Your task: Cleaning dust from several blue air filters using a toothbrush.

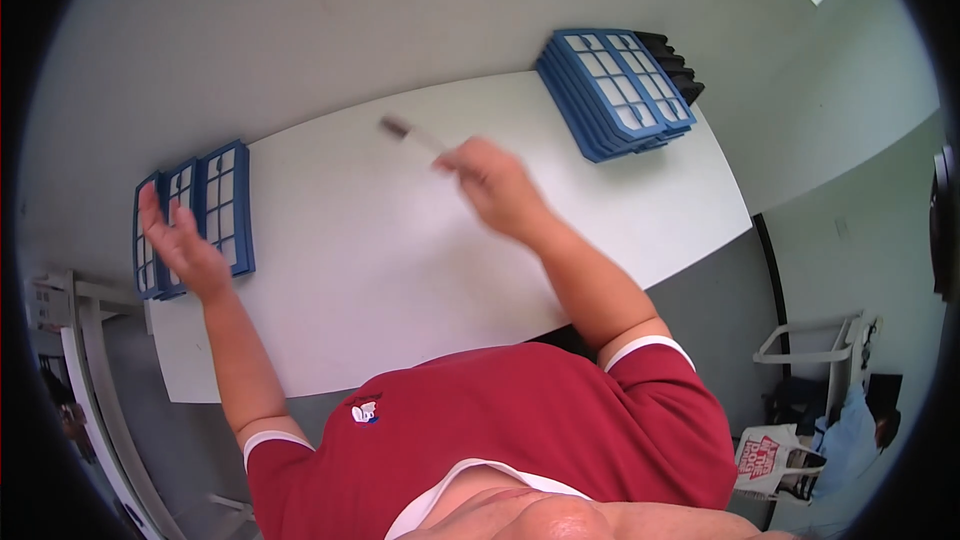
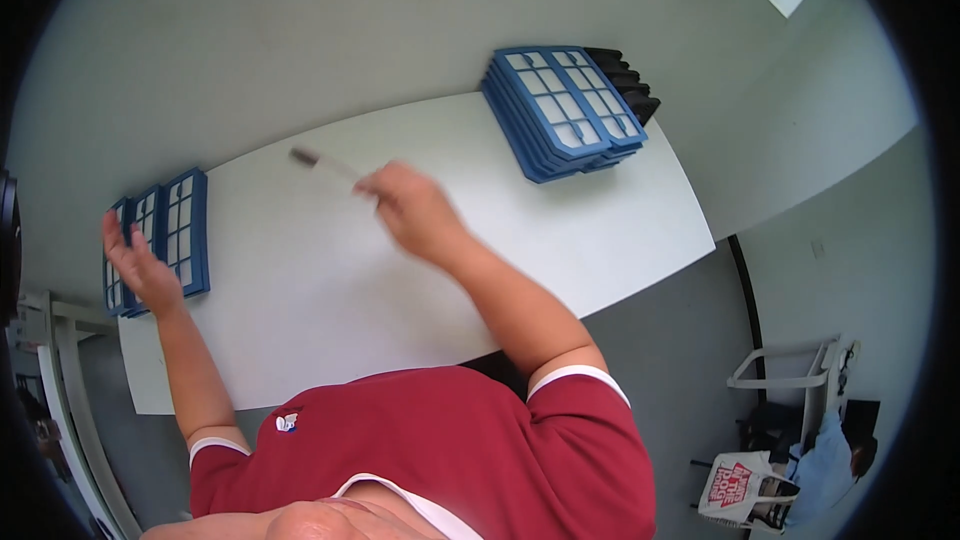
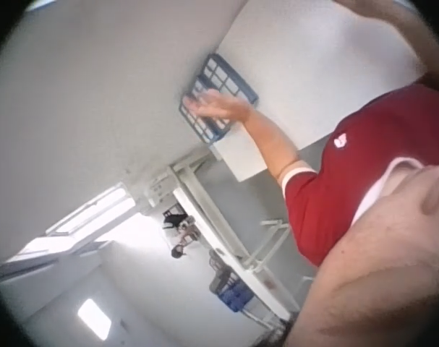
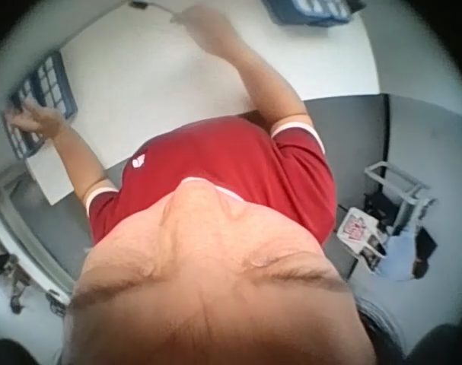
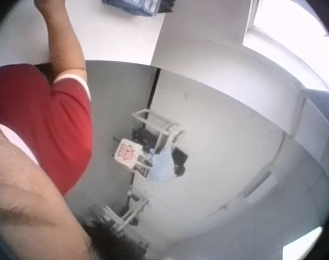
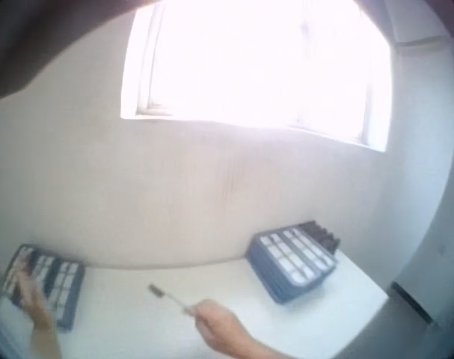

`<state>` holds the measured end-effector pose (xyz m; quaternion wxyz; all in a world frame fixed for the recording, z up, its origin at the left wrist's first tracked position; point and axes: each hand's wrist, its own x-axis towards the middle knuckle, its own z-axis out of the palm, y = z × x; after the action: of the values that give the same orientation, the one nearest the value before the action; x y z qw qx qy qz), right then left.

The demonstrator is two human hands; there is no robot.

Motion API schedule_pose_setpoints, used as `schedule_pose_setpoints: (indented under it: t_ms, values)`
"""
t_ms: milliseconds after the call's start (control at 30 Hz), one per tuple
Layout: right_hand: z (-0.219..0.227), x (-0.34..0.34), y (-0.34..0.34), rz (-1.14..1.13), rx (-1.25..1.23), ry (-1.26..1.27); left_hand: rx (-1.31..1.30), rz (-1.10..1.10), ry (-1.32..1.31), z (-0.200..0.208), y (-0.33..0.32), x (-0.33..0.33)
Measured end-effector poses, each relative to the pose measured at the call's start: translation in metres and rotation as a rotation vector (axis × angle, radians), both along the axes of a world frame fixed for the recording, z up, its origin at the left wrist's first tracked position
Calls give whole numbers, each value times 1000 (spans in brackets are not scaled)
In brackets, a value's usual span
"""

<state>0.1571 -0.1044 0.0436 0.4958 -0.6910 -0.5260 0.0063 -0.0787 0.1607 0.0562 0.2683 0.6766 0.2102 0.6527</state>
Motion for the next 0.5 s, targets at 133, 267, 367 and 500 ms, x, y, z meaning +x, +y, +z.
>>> schedule_pose_setpoints:
  t_ms: [133, 267, 367, 500]
  values:
    - [18, 88, -48, -616, -89, -323, -118, -379, -113, 6, -35, 58]
    - [30, 114, -79, -908, -438, -396, -458, -719, -303, 23, -66, 90]
    - [27, 124, -81, -951, -665, -368, -738, -878, -380, 35, -88, 108]
    - [20, 129, -78, -937, -616, -423, -806, -955, -361, 27, -100, 120]
